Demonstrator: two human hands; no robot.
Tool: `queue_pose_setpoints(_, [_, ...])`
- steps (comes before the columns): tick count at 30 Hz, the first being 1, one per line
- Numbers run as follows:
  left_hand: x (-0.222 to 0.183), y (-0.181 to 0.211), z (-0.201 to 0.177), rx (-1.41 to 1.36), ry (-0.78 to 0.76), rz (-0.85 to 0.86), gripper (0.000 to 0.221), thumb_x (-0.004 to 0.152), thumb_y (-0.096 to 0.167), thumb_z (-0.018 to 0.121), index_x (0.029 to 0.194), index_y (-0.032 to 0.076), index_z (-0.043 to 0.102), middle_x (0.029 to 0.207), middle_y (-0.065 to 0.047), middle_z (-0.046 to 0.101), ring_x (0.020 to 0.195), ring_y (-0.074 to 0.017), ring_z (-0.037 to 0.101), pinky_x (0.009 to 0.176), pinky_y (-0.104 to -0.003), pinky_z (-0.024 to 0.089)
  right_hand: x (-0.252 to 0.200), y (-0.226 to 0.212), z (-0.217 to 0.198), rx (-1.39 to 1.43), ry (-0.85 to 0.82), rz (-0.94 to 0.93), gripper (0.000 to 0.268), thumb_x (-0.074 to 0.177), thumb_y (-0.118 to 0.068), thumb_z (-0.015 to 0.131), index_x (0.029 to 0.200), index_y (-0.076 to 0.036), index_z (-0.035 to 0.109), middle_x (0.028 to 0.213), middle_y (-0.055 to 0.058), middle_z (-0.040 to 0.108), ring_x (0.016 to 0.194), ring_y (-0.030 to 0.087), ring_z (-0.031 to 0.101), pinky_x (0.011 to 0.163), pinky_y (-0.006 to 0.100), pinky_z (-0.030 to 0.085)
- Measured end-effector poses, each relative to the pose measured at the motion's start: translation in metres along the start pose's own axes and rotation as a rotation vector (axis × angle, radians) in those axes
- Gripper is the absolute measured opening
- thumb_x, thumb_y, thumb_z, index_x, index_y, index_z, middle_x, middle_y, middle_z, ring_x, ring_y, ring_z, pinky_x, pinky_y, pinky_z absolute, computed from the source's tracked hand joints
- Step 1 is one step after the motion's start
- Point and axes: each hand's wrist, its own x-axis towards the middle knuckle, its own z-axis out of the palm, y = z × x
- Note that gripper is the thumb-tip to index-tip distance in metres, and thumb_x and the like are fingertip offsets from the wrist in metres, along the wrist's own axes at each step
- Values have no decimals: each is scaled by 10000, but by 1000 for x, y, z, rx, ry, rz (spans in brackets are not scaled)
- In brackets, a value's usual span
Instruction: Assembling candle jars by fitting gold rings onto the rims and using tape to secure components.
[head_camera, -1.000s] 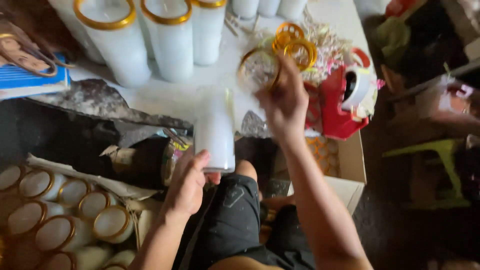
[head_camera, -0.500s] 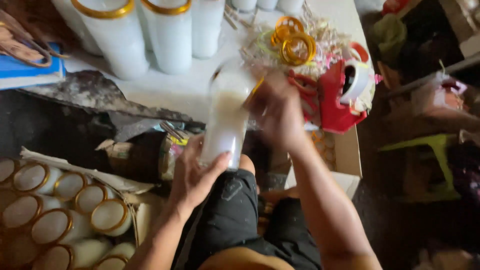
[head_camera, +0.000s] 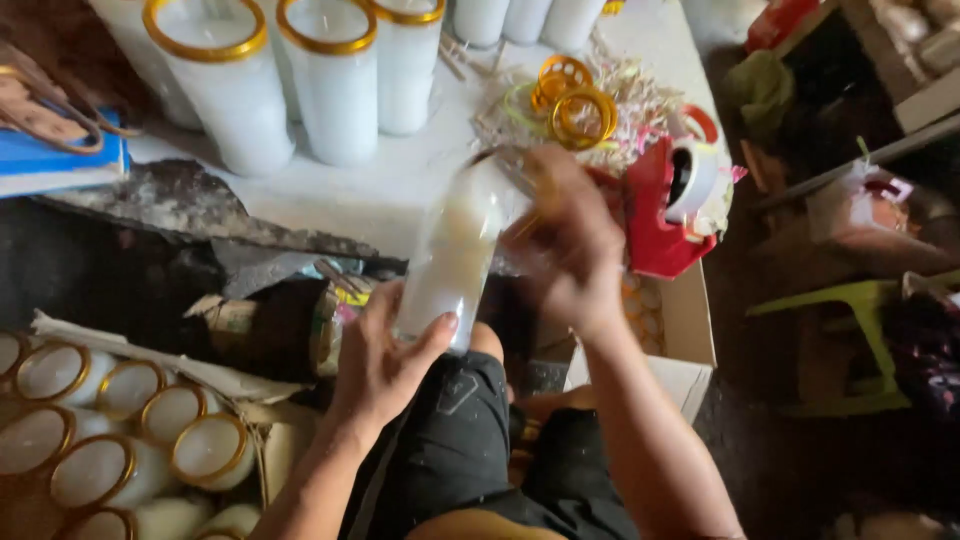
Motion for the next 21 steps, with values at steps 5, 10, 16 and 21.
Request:
queue_pose_setpoints(5, [-3, 2, 4, 154, 12, 154, 675, 738, 517, 826, 1190, 51, 639, 958, -233, 739, 978, -419, 734, 770, -526, 585, 3, 52, -11, 32, 20, 122, 340, 863, 60, 729, 1166, -59, 630, 762, 119, 644, 553, 192, 651, 460, 295, 573])
queue_pose_setpoints(10, [3, -13, -1, -120, -127, 40, 709, 733, 477, 815, 1280, 81, 598, 947, -242, 754, 860, -386, 768, 651, -486, 631, -7, 55, -15, 189, 46, 185, 746, 822, 116, 758, 1496, -41, 481, 756, 173, 691, 529, 187, 657, 407, 260, 547])
queue_pose_setpoints(16, [6, -12, 35, -1228, -346, -555, 693, 925, 704, 444, 1158, 85, 651, 956, -145, 762, 698, -372, 739, 581, -492, 638, -40, 46, -14, 231, 7, 228, 776, 752, 171, 784, 1464, 5, 522, 951, 169, 701, 697, 188, 694, 606, 286, 558])
queue_pose_setpoints(21, [32, -53, 51, -1400, -266, -522, 587, 850, 615, 619, 1125, 106, 715, 1013, -175, 762, 756, -415, 721, 556, -525, 609, -39, 22, -4, 213, 31, 117, 719, 817, 157, 738, 1475, -7, 501, 1070, 176, 700, 823, 213, 710, 743, 338, 589])
